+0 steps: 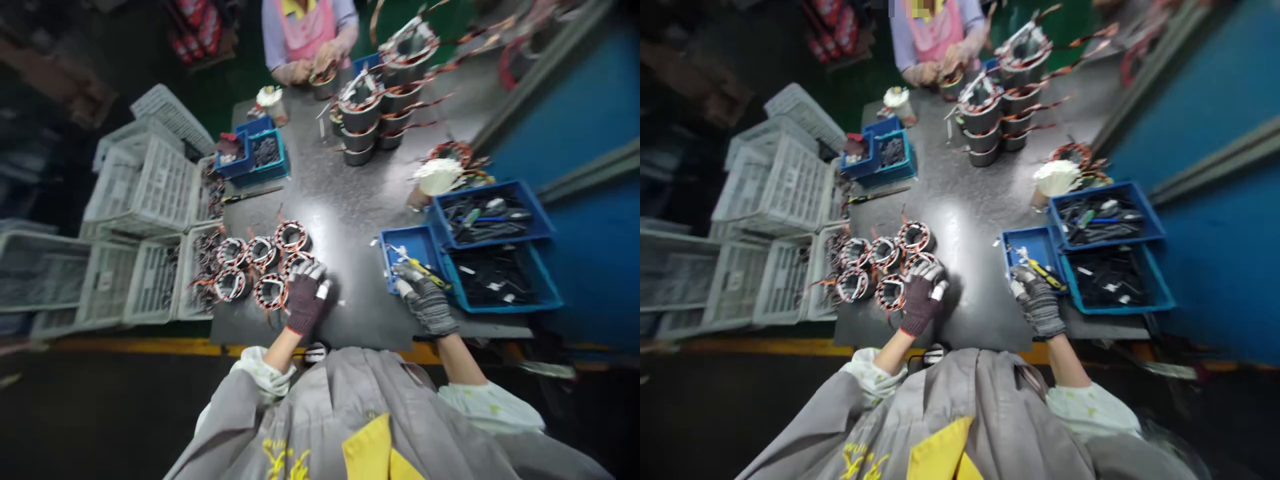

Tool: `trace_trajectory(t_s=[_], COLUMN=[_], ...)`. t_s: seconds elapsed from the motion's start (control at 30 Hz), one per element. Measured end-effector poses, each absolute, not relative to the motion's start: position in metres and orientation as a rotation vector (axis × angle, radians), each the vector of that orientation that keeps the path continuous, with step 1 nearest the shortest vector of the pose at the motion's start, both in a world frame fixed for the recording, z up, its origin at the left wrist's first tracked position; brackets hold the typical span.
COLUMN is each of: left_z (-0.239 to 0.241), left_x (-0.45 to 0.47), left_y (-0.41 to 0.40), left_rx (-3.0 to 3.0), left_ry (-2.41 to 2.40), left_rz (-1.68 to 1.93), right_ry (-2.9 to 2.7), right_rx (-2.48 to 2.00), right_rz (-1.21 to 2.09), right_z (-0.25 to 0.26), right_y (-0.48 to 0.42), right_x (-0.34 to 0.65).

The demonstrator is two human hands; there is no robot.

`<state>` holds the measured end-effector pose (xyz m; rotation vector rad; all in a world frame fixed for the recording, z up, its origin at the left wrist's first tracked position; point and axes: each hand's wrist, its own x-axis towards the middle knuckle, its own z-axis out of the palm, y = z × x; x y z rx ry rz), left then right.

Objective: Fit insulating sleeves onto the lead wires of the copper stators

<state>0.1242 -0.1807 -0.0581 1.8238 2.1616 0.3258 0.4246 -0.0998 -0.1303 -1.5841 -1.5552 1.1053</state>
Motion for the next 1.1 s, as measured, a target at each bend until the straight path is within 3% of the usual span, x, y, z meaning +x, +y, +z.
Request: trace_trajectory(t_s=[0.17,0.37,0.67,0.87,1.0,1.1], left_z=[-0.064,-0.092,-0.105,-0.149,-0.144,-0.131], left_x=[0.041,0.039,0.008,-0.005,0.020,0.031], left_y=[-0.262,-0.280,-0.298,-0.279,-0.262,-0.257], left_rx=[1.341,1.425,1.777,2.172,2.242,2.232], left_ry=[2.689,2.434,2.168,2.072,2.135,2.122], left_rz=[0.312,0.052,0.193,0.459,0.476,0.425], right_ry=[-1.832,-2.144,-2.430,-2.147,-1.743,-1.530], right_rx=[-1.449,-1.339,-1.210,-1.900,-2.322,-2.522], right_rz=[1.259,1.038,0.811,0.474,0.138,0.078], right_z=[-0.137,-0.127,-0.098,-0.092,-0.060,-0.030], right_y=[-0.103,-0.106,-0.134,-0.102,-0.053,0.000], right_x=[0.365,0.275,0.206,0.293,0.395,0.440])
